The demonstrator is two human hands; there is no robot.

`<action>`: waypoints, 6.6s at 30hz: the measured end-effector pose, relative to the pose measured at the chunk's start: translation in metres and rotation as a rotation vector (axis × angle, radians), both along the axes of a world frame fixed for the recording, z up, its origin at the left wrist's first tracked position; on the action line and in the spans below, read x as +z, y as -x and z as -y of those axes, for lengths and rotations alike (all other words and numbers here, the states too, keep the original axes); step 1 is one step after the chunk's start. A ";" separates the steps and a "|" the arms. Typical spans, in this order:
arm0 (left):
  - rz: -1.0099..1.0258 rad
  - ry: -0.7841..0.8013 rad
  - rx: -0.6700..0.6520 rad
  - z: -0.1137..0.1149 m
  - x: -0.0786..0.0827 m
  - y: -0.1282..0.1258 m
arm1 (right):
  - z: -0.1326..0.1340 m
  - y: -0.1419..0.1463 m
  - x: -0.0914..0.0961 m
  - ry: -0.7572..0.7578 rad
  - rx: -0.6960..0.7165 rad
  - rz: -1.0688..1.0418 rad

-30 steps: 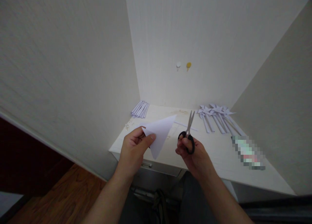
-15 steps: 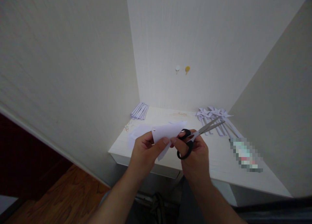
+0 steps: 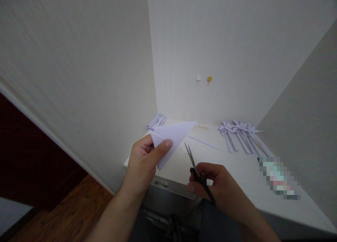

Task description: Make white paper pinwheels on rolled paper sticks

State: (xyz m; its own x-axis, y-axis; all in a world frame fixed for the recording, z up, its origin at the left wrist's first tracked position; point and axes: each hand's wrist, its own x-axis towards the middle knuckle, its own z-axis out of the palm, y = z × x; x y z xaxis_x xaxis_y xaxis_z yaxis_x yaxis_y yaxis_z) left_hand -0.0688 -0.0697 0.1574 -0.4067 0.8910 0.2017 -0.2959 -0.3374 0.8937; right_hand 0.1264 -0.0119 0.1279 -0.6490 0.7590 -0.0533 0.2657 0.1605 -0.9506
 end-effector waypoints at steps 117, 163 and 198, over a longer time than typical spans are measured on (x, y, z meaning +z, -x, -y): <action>-0.236 0.132 -0.115 -0.014 -0.034 0.016 | -0.138 -0.091 -0.112 -0.251 -0.251 0.956; 0.124 0.290 -0.030 -0.028 -0.117 0.000 | -0.082 0.053 -0.053 0.072 0.059 -0.183; -0.083 0.262 -0.029 -0.024 -0.112 0.001 | -0.067 0.045 -0.061 0.128 -0.195 -0.333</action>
State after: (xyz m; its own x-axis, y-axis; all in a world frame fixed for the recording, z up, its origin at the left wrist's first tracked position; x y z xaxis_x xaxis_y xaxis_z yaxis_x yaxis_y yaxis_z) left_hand -0.0694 -0.0452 0.0457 -0.3715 0.9284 -0.0053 -0.2238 -0.0840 0.9710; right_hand 0.0816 0.0552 0.0672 -0.4912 0.8704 0.0338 -0.0466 0.0125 -0.9988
